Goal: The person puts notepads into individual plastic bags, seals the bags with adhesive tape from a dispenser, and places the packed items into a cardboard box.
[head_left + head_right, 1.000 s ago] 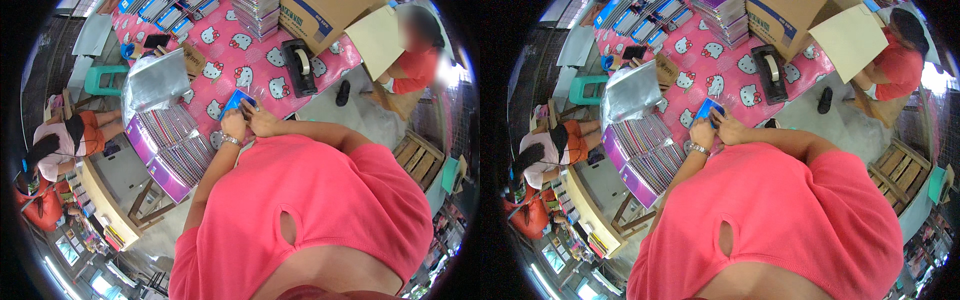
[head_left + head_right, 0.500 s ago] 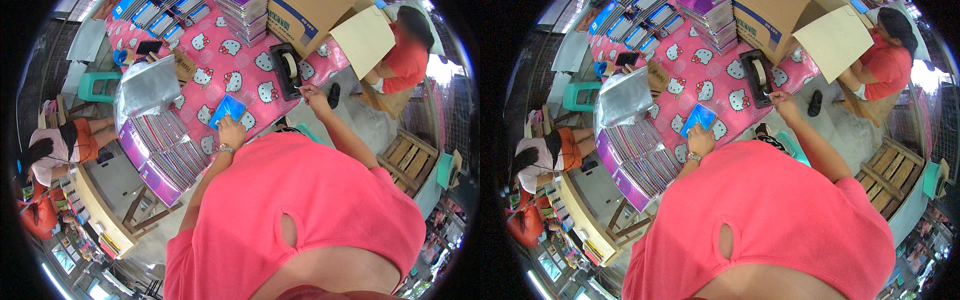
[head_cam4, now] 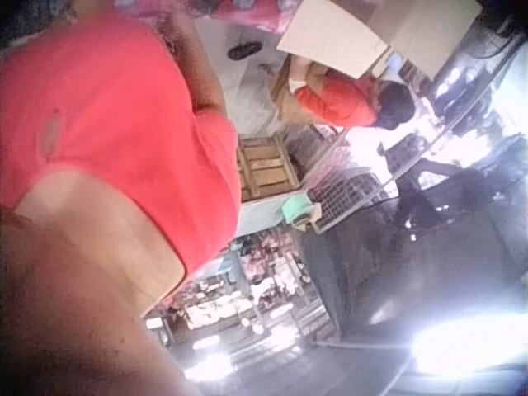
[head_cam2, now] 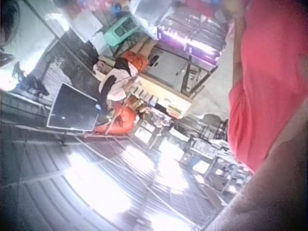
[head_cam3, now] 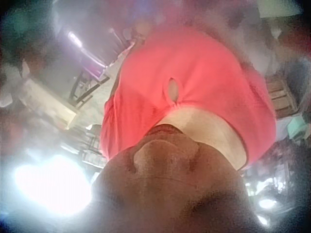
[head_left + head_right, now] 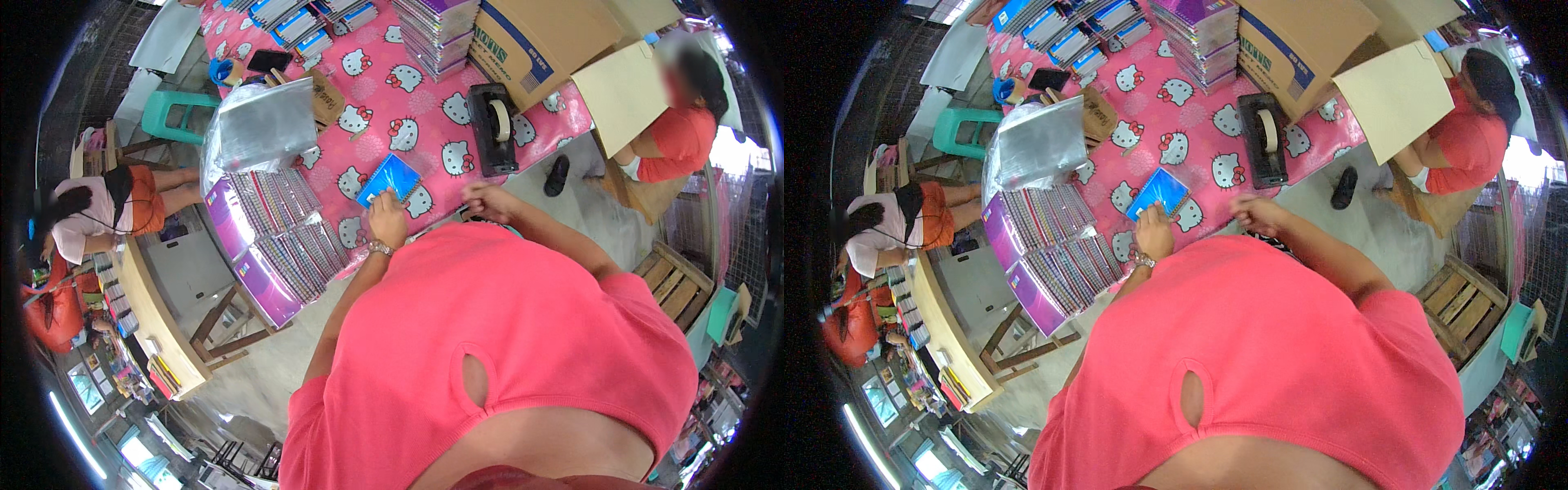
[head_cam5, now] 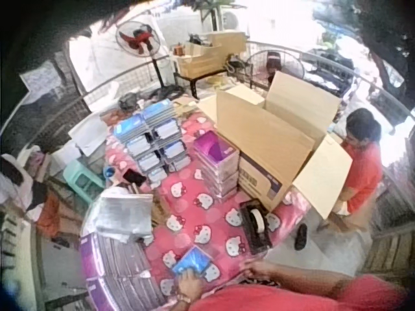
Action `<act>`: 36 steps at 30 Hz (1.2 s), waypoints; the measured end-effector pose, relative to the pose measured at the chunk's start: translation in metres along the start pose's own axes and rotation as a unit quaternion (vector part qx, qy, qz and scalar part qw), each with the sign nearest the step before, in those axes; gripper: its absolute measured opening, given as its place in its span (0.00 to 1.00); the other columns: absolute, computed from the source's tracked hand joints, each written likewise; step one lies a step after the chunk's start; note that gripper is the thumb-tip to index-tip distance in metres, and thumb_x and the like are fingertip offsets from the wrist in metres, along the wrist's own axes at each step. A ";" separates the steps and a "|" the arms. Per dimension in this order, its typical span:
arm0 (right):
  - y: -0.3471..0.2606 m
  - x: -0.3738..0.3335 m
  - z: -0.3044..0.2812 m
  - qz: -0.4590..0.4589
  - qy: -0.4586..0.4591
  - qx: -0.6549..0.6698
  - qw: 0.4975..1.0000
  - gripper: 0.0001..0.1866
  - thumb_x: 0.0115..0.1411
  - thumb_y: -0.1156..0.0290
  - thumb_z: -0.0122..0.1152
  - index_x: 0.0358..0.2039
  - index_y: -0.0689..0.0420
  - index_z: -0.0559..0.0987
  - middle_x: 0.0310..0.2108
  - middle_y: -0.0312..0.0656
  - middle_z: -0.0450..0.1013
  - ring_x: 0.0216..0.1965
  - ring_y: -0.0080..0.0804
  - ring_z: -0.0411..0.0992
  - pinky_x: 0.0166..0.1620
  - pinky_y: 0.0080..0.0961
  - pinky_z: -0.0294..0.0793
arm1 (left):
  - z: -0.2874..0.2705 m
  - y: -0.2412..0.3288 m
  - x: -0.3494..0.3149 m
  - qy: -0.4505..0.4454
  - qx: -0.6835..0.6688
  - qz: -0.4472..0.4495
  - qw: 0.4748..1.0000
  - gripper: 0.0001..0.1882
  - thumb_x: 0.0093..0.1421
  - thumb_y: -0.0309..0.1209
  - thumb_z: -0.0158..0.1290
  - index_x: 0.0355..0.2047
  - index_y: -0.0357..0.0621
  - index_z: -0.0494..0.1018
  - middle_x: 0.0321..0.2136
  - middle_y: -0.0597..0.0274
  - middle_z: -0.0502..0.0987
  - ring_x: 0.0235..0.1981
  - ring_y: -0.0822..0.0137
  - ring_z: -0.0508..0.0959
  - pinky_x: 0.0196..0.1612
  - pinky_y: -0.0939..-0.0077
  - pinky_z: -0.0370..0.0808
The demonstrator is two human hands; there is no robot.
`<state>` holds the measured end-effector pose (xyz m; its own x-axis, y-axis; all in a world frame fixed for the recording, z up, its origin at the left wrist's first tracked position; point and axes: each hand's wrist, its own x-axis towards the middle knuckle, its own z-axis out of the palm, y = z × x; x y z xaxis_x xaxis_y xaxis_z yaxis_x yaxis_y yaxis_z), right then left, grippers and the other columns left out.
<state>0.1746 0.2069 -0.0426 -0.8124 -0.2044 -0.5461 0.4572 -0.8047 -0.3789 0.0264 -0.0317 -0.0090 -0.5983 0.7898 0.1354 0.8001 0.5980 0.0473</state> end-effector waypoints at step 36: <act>0.016 0.056 0.120 0.101 0.035 -0.294 0.950 0.39 0.56 0.46 0.57 0.58 0.62 0.61 0.58 0.56 0.59 0.60 0.49 0.58 0.59 0.51 0.59 | -0.024 -0.055 0.024 -0.065 -0.294 -0.309 0.902 0.27 0.63 0.50 0.41 0.44 0.36 0.73 0.40 0.44 0.74 0.43 0.45 0.73 0.48 0.55 0.68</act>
<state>0.0933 0.1155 0.0109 -0.6701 -0.2679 -0.6923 0.7409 -0.2991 -0.6013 -0.0311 -0.0487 0.0154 -0.9075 0.3624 -0.2125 0.1736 0.7841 0.5959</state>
